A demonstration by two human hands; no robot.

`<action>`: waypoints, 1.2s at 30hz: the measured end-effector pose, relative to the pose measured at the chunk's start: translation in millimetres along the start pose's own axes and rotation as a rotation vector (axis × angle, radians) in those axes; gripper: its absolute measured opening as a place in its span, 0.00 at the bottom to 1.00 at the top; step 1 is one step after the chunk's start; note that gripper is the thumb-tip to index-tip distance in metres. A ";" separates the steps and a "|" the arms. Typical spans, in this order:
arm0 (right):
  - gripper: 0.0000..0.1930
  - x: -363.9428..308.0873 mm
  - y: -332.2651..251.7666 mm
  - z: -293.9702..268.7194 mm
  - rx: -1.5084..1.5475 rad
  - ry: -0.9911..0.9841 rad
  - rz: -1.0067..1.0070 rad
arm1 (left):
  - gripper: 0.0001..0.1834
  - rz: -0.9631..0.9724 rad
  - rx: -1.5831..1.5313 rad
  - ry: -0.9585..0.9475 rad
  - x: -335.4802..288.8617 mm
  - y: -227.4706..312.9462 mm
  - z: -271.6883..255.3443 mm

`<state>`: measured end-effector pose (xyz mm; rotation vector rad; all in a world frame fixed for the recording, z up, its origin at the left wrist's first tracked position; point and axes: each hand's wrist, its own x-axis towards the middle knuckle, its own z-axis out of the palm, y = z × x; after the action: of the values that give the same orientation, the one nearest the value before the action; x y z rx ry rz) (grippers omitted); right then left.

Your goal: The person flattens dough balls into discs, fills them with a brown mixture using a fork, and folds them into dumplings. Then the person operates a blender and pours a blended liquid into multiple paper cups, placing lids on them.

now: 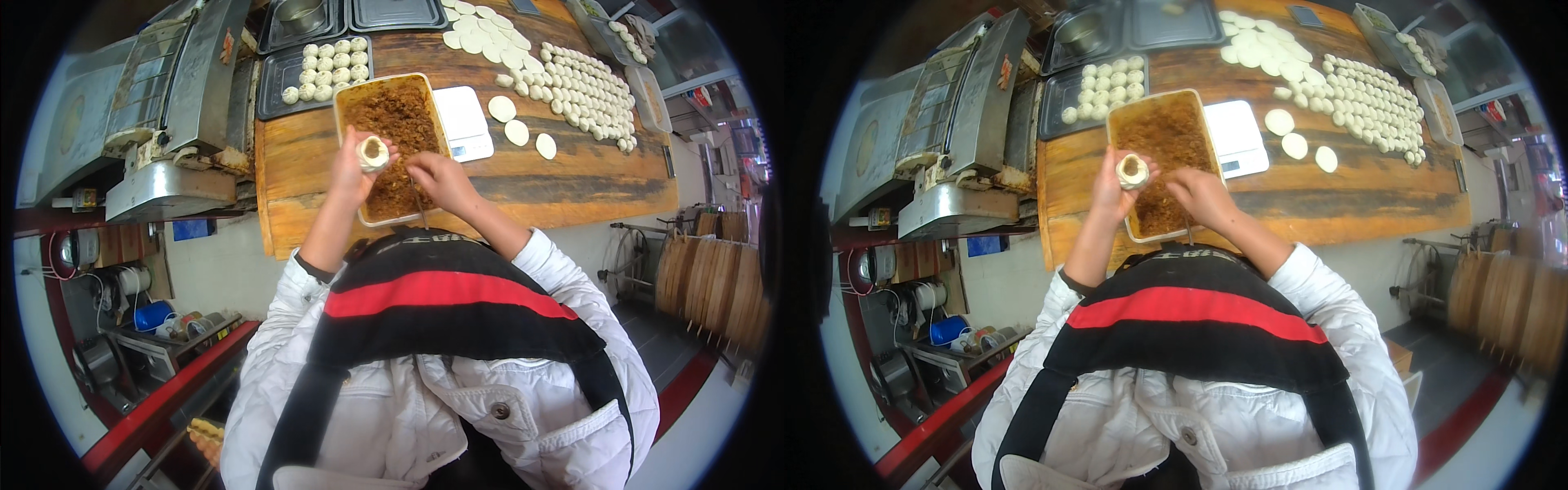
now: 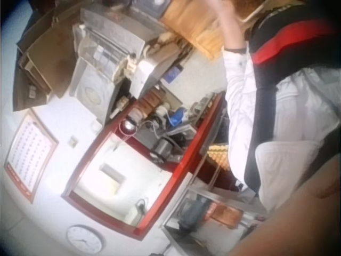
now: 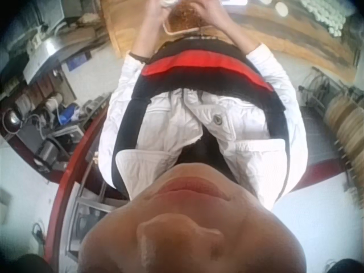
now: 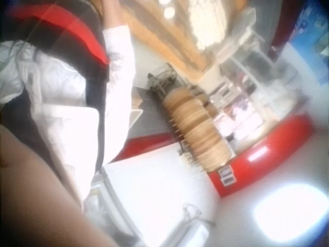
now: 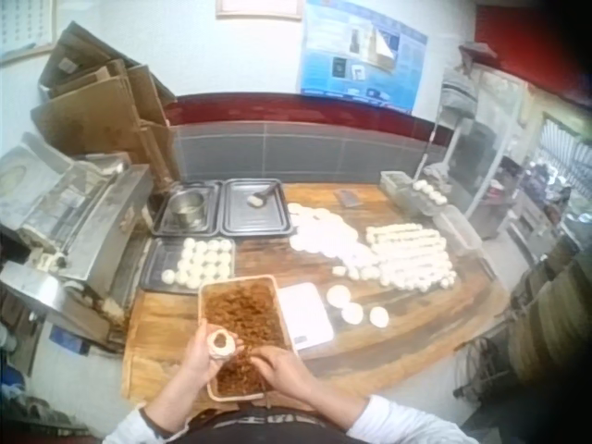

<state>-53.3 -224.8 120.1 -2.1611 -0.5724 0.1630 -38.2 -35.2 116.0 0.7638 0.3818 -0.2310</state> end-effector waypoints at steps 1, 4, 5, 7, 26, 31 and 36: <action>0.12 3.6 -11.6 -1.7 0.204 0.073 0.032 | 0.21 0.016 0.007 -0.032 -2.3 -2.2 5.5; 0.13 12.8 -36.4 -3.8 0.206 0.132 0.159 | 0.23 0.091 0.121 -0.025 -6.1 -6.7 19.2; 0.13 12.3 -40.3 -3.9 0.198 0.149 0.152 | 0.23 0.107 0.156 -0.012 -8.2 -8.7 21.9; 0.12 7.8 -42.0 -2.6 0.127 0.220 0.120 | 0.25 0.124 0.201 -0.029 -11.2 -13.6 26.9; 0.07 -61.6 14.9 -96.7 0.138 0.333 0.113 | 0.39 -0.215 0.817 -0.312 7.6 -67.1 142.3; 0.07 -88.6 45.1 -141.9 -0.208 0.351 -0.122 | 0.41 -0.345 0.963 -0.338 13.6 -101.6 189.4; 0.08 -103.0 64.8 -172.2 0.036 0.283 0.099 | 0.43 -0.360 1.178 -0.394 24.6 -119.7 225.6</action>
<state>-68.4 -430.1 165.9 -2.1303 -0.2991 -0.0784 0.2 -280.9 179.2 1.7623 -0.0428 -0.9772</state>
